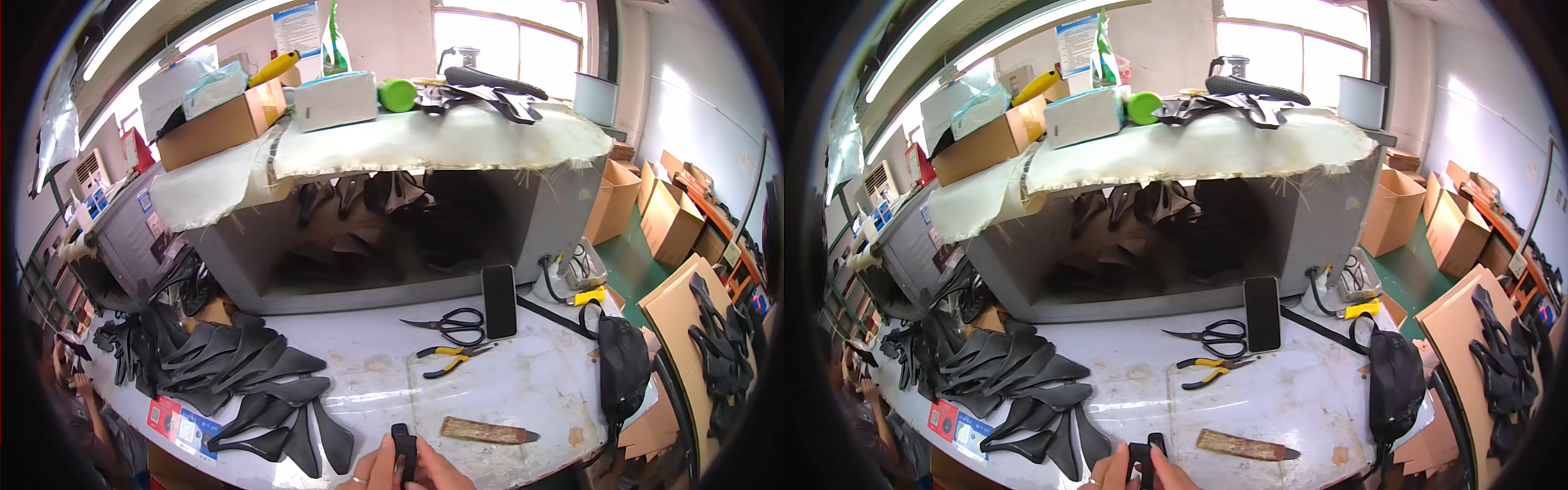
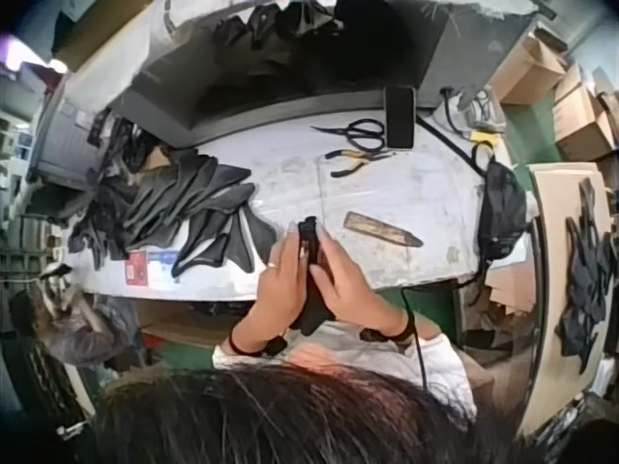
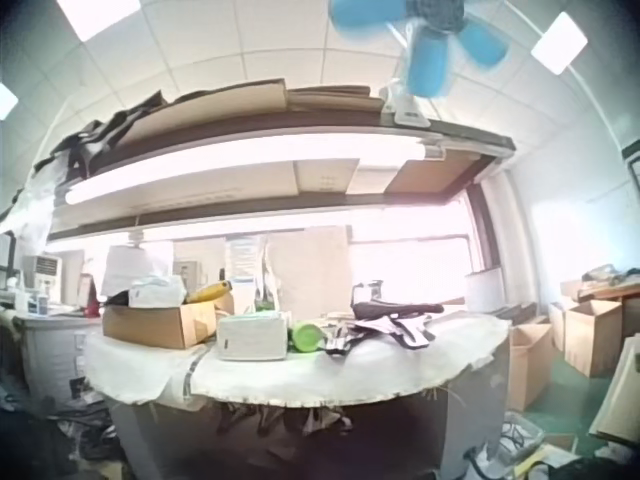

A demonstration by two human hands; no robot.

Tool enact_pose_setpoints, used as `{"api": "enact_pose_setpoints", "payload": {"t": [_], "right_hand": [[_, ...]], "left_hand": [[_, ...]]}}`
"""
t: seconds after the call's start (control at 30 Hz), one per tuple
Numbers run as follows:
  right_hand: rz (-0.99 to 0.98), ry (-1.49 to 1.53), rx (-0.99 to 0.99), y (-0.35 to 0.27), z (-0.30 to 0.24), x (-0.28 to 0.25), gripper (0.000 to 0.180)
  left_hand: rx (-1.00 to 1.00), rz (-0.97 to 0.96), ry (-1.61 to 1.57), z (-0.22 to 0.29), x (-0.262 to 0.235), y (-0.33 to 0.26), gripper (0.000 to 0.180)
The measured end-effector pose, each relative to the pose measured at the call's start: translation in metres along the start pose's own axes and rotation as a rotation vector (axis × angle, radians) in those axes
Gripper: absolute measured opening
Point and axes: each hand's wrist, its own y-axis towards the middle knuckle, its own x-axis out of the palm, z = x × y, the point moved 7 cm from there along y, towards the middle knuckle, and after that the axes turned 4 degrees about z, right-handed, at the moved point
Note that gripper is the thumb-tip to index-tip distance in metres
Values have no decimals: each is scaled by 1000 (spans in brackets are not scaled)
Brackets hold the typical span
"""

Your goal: Applying glue and fitting black covers onto bicycle saddle bases at a workshop workbench.

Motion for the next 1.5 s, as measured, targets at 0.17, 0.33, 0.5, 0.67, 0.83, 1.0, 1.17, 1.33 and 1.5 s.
{"api": "enact_pose_setpoints", "payload": {"t": [0.17, 0.33, 0.5, 0.67, 0.83, 1.0, 1.17, 1.33, 1.5], "right_hand": [[73, -149, -159, 4, -7, -14, 56], [88, -218, -225, 0, -6, -12, 55], [30, -308, -276, 3, -18, -14, 53], [59, -185, -226, 8, -10, -11, 53], [-13, -86, 30, 16, 8, -17, 36], [-184, -187, -16, 34, -7, -20, 21], [-153, -266, -92, 33, -9, -15, 22], [-18, -387, -290, 28, -5, -5, 16], [-9, -402, -321, 25, -3, -3, 17]], "left_hand": [[-162, -69, -255, 1, 5, 5, 51], [-382, -117, -358, -18, 13, 9, 35], [-284, -106, -226, -34, 19, -8, 32], [-219, -19, -359, -33, 5, -7, 34], [-195, -73, -403, -20, -4, 0, 43], [-97, -127, -344, -20, -7, -22, 43], [-149, -45, -370, -27, -5, -29, 46], [-242, -41, -408, -32, 1, -37, 46], [-209, -57, -392, -30, 0, -33, 45]]}}
